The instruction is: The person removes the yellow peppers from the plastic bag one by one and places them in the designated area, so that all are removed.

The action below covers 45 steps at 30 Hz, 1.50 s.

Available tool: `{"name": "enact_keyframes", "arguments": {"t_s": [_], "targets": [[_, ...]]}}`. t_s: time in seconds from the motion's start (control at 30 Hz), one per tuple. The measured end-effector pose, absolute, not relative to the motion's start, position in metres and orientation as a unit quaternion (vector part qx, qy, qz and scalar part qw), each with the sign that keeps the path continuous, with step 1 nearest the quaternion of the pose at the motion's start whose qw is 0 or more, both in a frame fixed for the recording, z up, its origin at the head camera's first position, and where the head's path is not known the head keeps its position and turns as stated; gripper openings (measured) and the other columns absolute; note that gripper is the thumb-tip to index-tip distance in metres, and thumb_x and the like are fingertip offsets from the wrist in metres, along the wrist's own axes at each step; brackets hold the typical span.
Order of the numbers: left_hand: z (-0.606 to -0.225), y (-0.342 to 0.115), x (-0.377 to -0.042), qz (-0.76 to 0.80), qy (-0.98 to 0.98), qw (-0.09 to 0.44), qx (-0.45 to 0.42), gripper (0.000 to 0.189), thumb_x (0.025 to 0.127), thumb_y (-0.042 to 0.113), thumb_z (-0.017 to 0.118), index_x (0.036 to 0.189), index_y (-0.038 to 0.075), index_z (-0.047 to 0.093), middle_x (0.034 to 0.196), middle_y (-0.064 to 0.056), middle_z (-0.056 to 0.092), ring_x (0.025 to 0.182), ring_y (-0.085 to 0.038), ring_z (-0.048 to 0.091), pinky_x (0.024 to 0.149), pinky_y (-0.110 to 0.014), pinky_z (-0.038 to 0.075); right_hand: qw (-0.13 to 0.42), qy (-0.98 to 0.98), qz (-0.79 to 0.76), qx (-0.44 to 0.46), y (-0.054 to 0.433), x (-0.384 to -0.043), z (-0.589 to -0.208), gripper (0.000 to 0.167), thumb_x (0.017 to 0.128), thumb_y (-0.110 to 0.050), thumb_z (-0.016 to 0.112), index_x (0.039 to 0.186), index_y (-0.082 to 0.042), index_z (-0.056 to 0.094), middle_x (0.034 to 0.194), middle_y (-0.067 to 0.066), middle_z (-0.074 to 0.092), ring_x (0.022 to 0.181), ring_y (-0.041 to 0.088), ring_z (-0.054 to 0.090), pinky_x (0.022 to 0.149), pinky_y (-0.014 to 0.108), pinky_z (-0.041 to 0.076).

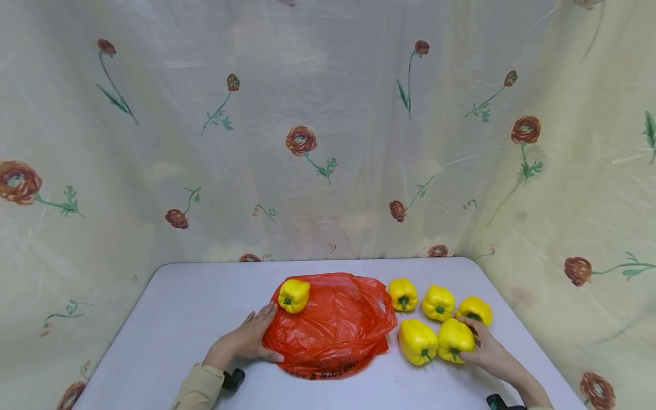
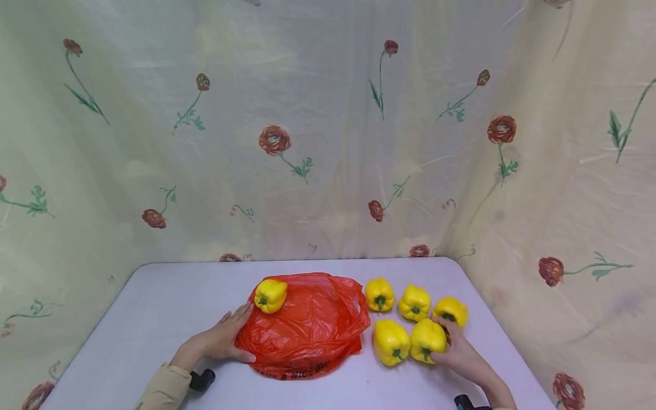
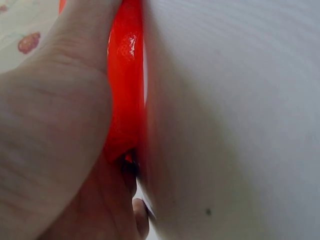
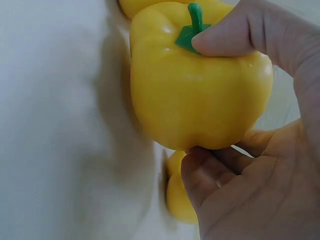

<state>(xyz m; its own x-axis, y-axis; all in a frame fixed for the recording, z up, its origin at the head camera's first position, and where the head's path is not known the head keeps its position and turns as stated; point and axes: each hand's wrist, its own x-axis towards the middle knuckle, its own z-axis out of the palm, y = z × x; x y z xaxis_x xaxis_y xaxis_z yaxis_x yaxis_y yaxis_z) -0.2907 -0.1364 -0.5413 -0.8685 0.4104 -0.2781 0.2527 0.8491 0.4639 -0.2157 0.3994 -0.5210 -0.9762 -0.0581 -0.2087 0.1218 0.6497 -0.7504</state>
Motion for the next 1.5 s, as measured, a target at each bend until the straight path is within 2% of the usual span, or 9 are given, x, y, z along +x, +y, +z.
{"name": "enact_keyframes", "arguments": {"t_s": [0.23, 0.57, 0.73, 1.03, 1.17, 1.3, 1.5], "targets": [[-0.542, -0.136, -0.292, 0.21, 0.944, 0.187, 0.175, 0.122, 0.067, 0.063, 0.077, 0.155, 0.006, 0.013, 0.163, -0.011, 0.01, 0.15, -0.03, 0.01, 0.121, -0.054, 0.008, 0.122, 0.899, -0.42, 0.033, 0.402, -0.217, -0.528, 0.094, 0.08, -0.02, 0.072, 0.147, 0.007, 0.013, 0.15, 0.036, 0.015, 0.136, 0.053, 0.021, 0.11, 0.067, 0.024], [-0.543, -0.136, -0.292, 0.211, 0.944, 0.182, 0.177, 0.122, 0.067, 0.062, 0.077, 0.155, 0.006, 0.015, 0.163, -0.011, 0.011, 0.15, -0.03, 0.011, 0.121, -0.054, 0.009, 0.127, 0.9, -0.415, 0.035, 0.402, -0.217, -0.531, 0.093, 0.082, -0.022, 0.069, 0.149, 0.006, 0.01, 0.152, 0.034, 0.011, 0.139, 0.051, 0.017, 0.113, 0.065, 0.018], [-0.543, -0.136, -0.291, 0.212, 0.944, 0.183, 0.174, 0.123, 0.066, 0.063, 0.077, 0.155, 0.007, 0.015, 0.163, -0.011, 0.012, 0.15, -0.03, 0.011, 0.121, -0.055, 0.009, 0.117, 0.904, -0.41, 0.027, 0.4, -0.215, -0.529, 0.099, 0.081, -0.025, 0.072, 0.151, 0.005, 0.008, 0.153, 0.033, 0.012, 0.14, 0.051, 0.017, 0.113, 0.065, 0.018], [-0.541, -0.136, -0.292, 0.207, 0.945, 0.185, 0.172, 0.123, 0.066, 0.063, 0.077, 0.155, 0.007, 0.013, 0.163, -0.011, 0.011, 0.15, -0.03, 0.011, 0.121, -0.054, 0.009, 0.121, 0.907, -0.4, 0.046, 0.393, -0.215, -0.516, 0.111, 0.082, -0.045, 0.072, 0.154, -0.001, -0.001, 0.156, 0.033, 0.005, 0.141, 0.055, 0.009, 0.113, 0.064, 0.02], [-0.542, -0.136, -0.292, 0.209, 0.944, 0.186, 0.175, 0.123, 0.066, 0.064, 0.076, 0.155, 0.007, 0.013, 0.163, -0.011, 0.011, 0.15, -0.03, 0.011, 0.121, -0.054, 0.009, 0.125, 0.913, -0.385, 0.057, 0.391, -0.216, -0.512, 0.113, 0.082, -0.05, 0.071, 0.154, -0.002, -0.003, 0.156, 0.033, 0.006, 0.14, 0.056, 0.008, 0.11, 0.068, 0.019], [-0.543, -0.137, -0.292, 0.213, 0.942, 0.188, 0.176, 0.124, 0.066, 0.066, 0.076, 0.155, 0.006, 0.014, 0.163, -0.011, 0.011, 0.15, -0.03, 0.011, 0.121, -0.054, 0.009, 0.105, 0.923, -0.368, 0.049, 0.39, -0.217, -0.51, 0.114, 0.082, -0.051, 0.071, 0.154, -0.004, -0.004, 0.156, 0.033, 0.005, 0.14, 0.056, 0.008, 0.107, 0.073, 0.016], [-0.544, -0.137, -0.292, 0.21, 0.944, 0.183, 0.177, 0.123, 0.066, 0.066, 0.075, 0.155, 0.006, 0.014, 0.163, -0.012, 0.011, 0.15, -0.03, 0.011, 0.121, -0.055, 0.009, 0.071, 0.925, -0.37, 0.041, 0.378, -0.225, -0.498, 0.114, 0.083, -0.051, 0.071, 0.155, -0.009, -0.006, 0.156, 0.033, 0.002, 0.14, 0.056, 0.011, 0.109, 0.069, 0.02]]}}
